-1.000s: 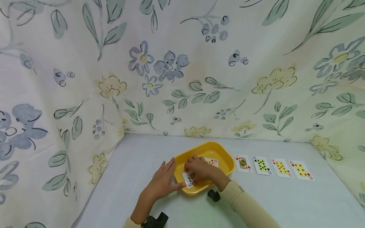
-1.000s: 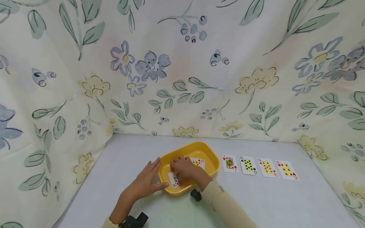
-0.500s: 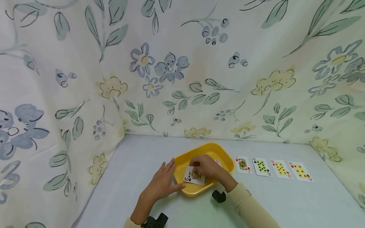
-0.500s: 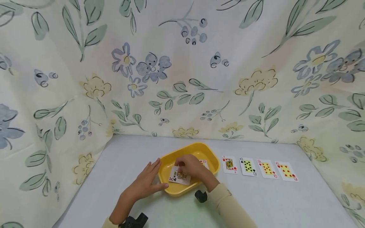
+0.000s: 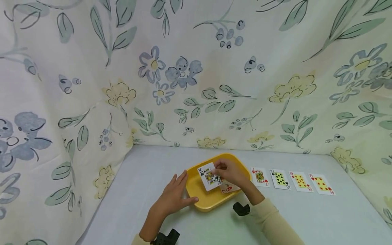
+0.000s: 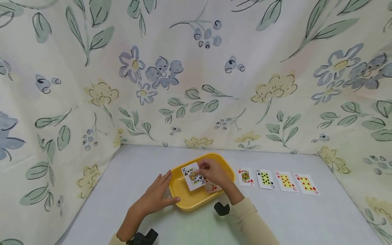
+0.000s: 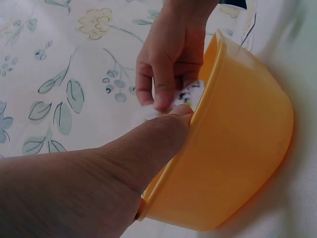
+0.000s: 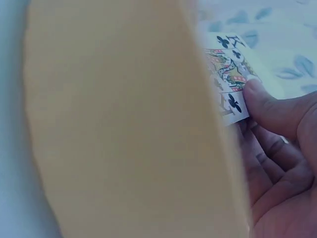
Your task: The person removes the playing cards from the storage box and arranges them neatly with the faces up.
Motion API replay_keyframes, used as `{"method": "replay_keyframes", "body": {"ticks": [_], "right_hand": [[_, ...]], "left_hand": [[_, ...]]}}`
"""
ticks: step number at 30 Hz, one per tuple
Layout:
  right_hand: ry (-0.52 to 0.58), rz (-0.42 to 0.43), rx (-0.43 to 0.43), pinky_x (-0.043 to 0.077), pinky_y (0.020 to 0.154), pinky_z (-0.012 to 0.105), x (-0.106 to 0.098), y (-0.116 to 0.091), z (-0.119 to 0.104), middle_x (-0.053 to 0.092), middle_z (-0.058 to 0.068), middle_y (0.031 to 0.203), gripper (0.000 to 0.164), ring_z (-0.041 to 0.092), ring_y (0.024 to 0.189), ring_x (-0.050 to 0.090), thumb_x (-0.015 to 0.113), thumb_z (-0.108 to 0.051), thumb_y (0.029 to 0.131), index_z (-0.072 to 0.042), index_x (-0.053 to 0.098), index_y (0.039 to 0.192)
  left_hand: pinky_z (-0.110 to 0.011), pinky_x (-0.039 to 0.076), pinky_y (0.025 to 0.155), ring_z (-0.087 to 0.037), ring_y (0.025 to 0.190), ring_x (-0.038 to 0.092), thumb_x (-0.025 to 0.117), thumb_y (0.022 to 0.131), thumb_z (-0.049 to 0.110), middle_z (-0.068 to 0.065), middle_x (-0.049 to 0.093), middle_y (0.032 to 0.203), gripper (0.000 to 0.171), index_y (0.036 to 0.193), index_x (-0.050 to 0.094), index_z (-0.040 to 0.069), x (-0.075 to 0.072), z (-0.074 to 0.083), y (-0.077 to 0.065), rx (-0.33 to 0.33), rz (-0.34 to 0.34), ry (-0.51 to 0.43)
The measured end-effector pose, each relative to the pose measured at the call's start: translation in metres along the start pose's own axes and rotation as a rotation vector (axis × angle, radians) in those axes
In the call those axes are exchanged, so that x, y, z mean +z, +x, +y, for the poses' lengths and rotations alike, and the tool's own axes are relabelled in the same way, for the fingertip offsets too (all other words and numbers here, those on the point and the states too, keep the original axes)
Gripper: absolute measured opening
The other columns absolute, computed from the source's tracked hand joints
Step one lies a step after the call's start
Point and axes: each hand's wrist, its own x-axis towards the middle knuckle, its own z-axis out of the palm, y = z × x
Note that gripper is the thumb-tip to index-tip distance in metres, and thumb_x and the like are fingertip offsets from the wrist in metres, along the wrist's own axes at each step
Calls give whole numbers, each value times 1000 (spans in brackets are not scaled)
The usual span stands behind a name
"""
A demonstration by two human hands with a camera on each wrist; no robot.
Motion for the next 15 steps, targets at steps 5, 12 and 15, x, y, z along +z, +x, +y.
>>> {"method": "replay_keyframes", "body": {"ticks": [5,12,15], "right_hand": [[108,105,61,60,64,32,-19,-12,-9,71,10,88,19,18,75,68,76,-8,93,5,66,102],[212,254,164,61,69,31,-47,-44,-5,73,12,93,23,19,79,70,76,-7,92,7,63,104],[201,304,220,61,70,31,-56,-60,1,72,12,94,24,20,80,70,77,-8,92,7,63,105]], "left_hand": [[-65,22,118,-51,151,16,74,90,56,-16,22,168,102,160,27,-3,1,1,-1,2,-4,-4],[-65,21,118,-52,150,16,74,91,52,-17,21,168,101,159,27,-5,-1,1,0,18,3,4],[-65,20,118,-51,151,15,75,90,52,-17,21,168,102,159,26,-5,-1,1,0,9,-1,-4]]}}
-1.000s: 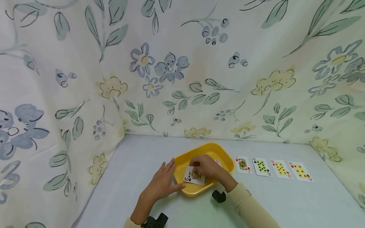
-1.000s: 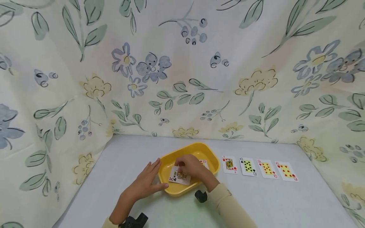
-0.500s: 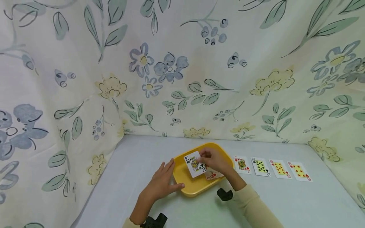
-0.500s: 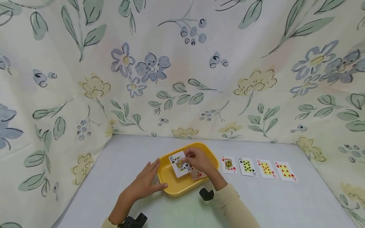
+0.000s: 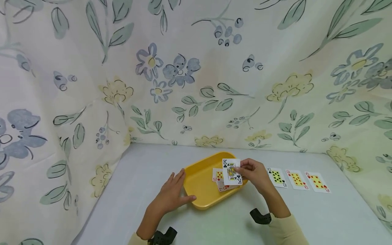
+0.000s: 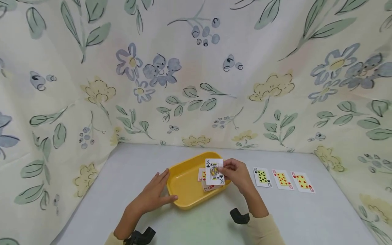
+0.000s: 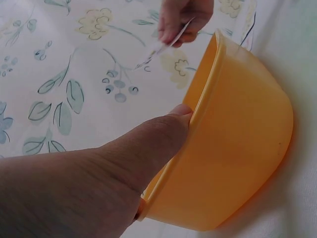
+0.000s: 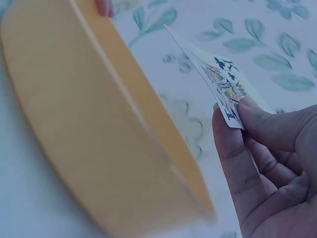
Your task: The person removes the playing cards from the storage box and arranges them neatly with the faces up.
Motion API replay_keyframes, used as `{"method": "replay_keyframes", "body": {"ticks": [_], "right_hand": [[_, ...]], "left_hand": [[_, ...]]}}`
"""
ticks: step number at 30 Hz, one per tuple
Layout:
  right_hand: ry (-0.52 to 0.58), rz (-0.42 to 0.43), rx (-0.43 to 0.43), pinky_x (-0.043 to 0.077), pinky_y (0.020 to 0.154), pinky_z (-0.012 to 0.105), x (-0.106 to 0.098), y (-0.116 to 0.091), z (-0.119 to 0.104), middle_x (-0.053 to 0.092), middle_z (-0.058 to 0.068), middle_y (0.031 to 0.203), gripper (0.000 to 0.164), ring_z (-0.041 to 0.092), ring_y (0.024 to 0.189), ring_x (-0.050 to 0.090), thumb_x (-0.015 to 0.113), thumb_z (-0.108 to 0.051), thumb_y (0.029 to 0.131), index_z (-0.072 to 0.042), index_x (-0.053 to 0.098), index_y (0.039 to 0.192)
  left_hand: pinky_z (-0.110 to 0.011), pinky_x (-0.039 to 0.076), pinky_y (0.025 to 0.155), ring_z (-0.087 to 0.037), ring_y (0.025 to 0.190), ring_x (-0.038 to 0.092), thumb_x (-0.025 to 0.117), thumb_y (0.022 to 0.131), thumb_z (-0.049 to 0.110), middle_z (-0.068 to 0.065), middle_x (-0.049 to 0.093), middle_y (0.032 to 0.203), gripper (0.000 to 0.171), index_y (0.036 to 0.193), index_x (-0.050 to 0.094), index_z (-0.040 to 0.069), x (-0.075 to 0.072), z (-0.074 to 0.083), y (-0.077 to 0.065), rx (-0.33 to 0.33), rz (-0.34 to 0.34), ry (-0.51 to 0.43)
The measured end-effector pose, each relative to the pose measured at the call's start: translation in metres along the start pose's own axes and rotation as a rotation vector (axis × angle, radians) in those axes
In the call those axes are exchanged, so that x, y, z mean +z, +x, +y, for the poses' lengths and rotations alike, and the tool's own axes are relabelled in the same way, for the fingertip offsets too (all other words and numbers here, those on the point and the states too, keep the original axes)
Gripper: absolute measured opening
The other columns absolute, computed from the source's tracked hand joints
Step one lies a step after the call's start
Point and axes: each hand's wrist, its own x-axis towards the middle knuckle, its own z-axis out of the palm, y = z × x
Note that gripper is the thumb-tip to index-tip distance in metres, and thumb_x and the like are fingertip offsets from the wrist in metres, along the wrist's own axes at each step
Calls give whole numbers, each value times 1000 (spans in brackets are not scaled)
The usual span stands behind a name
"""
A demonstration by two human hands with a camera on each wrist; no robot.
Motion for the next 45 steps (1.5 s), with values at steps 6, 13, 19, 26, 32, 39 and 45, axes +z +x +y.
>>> {"method": "replay_keyframes", "body": {"ticks": [6,13,19,26,32,39,45], "right_hand": [[-45,84,89,62,72,32,-29,-23,12,70,13,97,27,23,83,70,77,-11,93,7,63,107],[-120,115,177,61,71,30,-63,-44,29,69,8,94,32,20,81,68,78,-14,93,7,62,111],[-197,130,265,58,64,27,-78,-59,50,67,4,87,30,16,76,63,78,-13,92,7,62,108],[-421,146,208,50,58,26,-74,-58,65,65,3,81,26,18,73,57,80,-14,89,5,65,101],[-624,169,178,45,59,29,-65,-56,63,60,5,80,26,21,75,54,78,-16,87,3,64,96],[-764,163,206,42,57,32,-57,-58,56,57,6,76,26,22,70,53,78,-18,84,-1,59,88],[-794,148,236,40,56,32,-57,-60,55,53,6,74,30,21,68,52,78,-19,84,-1,54,89]], "left_hand": [[-65,21,118,-50,151,15,75,90,54,-16,21,168,103,160,27,-4,2,1,0,-14,-17,-9],[-66,20,118,-50,151,14,75,90,54,-16,20,169,103,160,27,-4,1,2,1,-20,-9,-4],[-66,20,118,-49,152,14,75,89,56,-13,20,169,104,160,27,-2,0,1,3,-51,-14,16],[-66,20,118,-48,152,14,75,89,56,-14,20,169,104,160,26,-2,-1,1,2,-51,-15,16],[-68,22,117,-49,151,15,75,89,54,-15,21,169,103,160,27,-3,-1,4,1,-32,-11,-4],[-67,21,117,-49,152,15,75,90,54,-15,21,169,102,160,27,-3,0,2,1,-34,-7,8],[-68,22,117,-49,152,15,75,89,54,-14,21,169,103,160,27,-3,0,1,2,-34,-5,20]]}}
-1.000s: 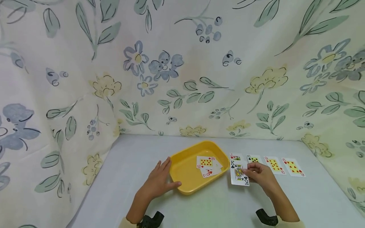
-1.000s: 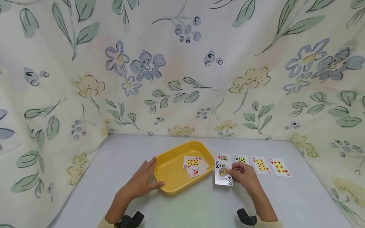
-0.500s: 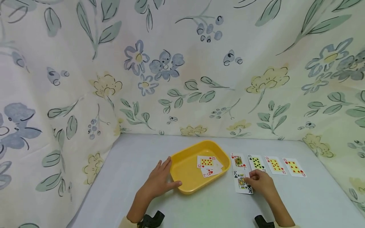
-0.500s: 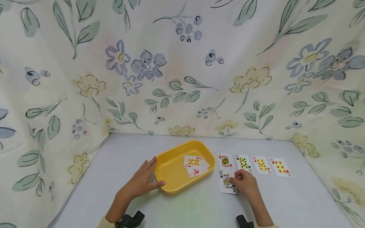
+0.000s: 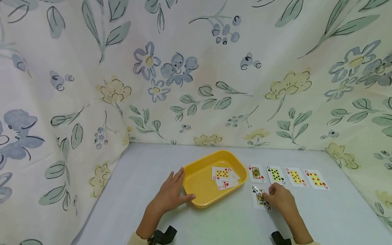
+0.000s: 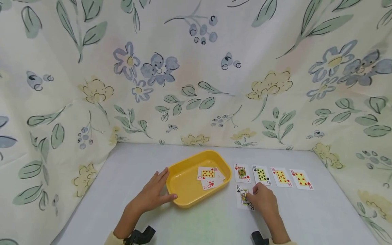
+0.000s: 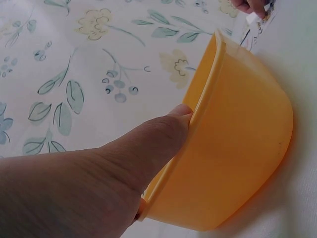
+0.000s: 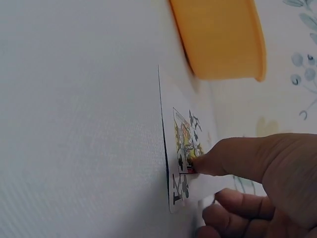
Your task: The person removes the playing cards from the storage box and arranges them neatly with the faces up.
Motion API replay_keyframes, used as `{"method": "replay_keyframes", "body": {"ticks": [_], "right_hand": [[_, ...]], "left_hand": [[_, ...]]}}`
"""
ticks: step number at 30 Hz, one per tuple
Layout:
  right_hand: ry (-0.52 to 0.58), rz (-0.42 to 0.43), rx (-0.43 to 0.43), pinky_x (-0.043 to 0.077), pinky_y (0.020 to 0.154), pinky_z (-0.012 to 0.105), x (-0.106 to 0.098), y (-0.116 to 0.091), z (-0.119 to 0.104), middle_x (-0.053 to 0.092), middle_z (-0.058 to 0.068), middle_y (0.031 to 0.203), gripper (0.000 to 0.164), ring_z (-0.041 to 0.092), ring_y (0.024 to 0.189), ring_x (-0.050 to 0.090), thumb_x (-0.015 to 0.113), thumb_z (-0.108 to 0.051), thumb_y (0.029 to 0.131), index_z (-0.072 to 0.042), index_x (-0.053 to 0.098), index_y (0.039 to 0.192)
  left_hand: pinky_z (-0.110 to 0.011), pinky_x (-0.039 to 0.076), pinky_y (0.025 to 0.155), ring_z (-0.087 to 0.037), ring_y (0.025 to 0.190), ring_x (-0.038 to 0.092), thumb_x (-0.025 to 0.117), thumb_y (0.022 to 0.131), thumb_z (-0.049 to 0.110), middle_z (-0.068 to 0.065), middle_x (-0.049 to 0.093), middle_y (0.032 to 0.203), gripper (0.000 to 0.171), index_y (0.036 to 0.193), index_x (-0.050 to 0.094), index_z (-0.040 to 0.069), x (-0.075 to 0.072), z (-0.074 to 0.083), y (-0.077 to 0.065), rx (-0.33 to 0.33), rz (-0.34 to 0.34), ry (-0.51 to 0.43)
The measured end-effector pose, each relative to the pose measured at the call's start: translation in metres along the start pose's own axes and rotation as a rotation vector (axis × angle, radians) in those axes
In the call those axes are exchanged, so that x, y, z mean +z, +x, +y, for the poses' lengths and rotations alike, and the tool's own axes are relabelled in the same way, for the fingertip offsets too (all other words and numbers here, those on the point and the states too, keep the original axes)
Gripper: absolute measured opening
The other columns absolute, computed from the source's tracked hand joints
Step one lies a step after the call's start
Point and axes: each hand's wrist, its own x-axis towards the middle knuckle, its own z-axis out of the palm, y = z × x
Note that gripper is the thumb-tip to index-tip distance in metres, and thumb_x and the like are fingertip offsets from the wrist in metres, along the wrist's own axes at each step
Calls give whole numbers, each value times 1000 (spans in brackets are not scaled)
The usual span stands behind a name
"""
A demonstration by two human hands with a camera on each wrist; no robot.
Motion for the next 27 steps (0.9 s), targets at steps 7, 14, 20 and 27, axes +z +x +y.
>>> {"method": "replay_keyframes", "body": {"ticks": [7,14,20,27], "right_hand": [[-4,22,-33,39,56,33,-3,-2,-5,49,8,74,36,22,68,50,79,-15,83,0,48,93],[50,112,-177,45,60,33,-17,1,-37,55,8,82,21,24,75,52,73,-12,90,-1,58,99],[143,138,-355,55,66,31,-27,18,-73,67,6,88,12,24,82,64,72,-6,93,-3,66,102],[158,-10,-497,61,74,39,-18,35,-109,70,7,94,9,25,86,68,69,0,93,1,70,102]], "left_hand": [[-66,21,118,-50,151,15,74,90,54,-15,21,169,102,160,26,-2,-1,-2,1,7,3,-12],[-67,22,117,-51,151,16,74,90,54,-16,21,168,102,160,27,-3,0,-3,0,15,-1,-11],[-67,20,117,-50,152,14,73,90,56,-14,20,169,103,161,26,-1,1,-3,2,7,-8,-8],[-66,20,118,-49,152,14,74,90,55,-14,20,169,102,161,26,-1,2,-3,1,14,2,4]]}}
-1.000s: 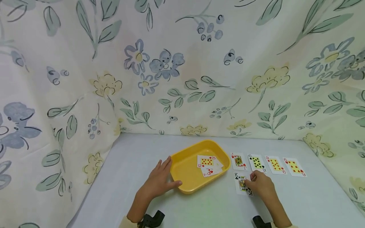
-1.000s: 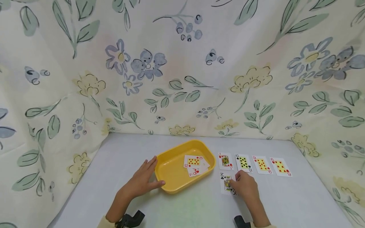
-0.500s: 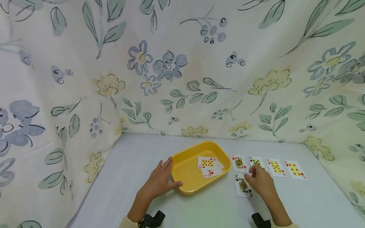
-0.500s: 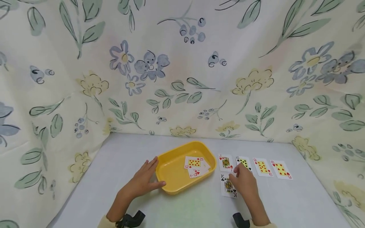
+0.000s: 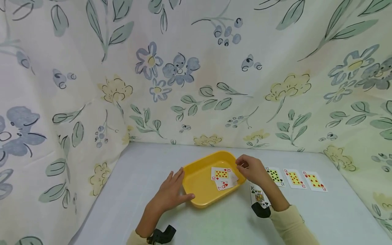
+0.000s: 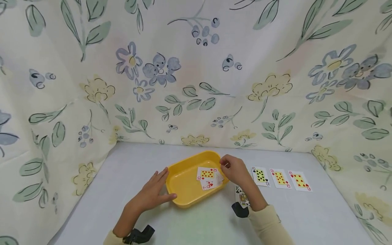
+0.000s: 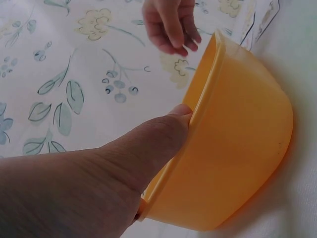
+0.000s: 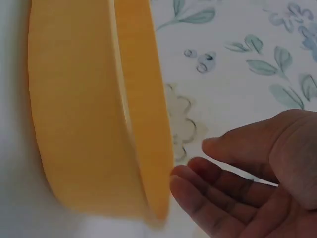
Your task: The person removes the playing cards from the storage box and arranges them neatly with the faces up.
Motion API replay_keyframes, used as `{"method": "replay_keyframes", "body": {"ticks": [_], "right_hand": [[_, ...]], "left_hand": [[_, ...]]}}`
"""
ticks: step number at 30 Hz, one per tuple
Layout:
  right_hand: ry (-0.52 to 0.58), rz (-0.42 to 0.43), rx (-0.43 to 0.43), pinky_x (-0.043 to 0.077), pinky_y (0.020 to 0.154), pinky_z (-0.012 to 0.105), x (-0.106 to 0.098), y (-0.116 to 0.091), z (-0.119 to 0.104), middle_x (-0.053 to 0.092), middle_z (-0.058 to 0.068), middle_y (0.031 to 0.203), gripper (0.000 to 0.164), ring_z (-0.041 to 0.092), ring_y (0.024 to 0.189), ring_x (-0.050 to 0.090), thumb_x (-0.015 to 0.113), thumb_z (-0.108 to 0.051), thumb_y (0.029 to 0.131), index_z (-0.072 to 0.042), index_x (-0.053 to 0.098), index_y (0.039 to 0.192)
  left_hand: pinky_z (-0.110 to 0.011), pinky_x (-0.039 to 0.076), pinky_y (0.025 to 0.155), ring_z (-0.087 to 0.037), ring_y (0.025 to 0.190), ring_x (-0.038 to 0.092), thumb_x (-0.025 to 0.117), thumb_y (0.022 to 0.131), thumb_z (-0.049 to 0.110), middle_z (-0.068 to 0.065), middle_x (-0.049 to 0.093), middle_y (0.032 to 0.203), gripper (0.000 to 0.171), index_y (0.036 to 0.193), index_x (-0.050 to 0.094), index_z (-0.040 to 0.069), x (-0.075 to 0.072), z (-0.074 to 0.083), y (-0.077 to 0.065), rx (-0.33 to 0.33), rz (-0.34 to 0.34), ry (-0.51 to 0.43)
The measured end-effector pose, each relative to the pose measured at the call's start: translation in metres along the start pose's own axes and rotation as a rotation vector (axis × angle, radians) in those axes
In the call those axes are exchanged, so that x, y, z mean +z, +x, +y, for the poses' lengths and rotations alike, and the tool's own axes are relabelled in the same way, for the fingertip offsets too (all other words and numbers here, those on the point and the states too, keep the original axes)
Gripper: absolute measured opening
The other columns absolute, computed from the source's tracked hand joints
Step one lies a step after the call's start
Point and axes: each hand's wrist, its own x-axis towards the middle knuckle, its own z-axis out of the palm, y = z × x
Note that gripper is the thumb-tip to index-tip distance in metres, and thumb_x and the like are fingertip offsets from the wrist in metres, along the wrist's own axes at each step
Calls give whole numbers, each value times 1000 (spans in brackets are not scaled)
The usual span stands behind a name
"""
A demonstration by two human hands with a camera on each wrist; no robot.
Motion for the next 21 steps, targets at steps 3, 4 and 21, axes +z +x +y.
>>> {"method": "replay_keyframes", "body": {"ticks": [3,4,21], "right_hand": [[-43,-120,-47,59,76,40,18,10,-7,70,7,93,9,23,85,66,70,2,91,-1,71,99],[-68,-163,-61,58,78,41,25,13,-8,70,7,93,9,23,85,65,71,3,90,-1,72,98],[-378,-423,-84,47,99,48,57,30,-11,58,14,118,66,31,104,51,88,6,70,-5,61,130]], "left_hand": [[-65,20,119,-49,152,14,74,90,54,-14,21,169,102,161,26,-2,-1,0,-1,1,-1,-8],[-65,20,118,-49,152,14,74,90,54,-14,21,169,102,160,26,-2,-1,0,-2,2,0,-16],[-67,22,117,-51,151,15,74,91,52,-16,21,168,101,160,27,-4,-3,2,-3,10,4,-21]]}}
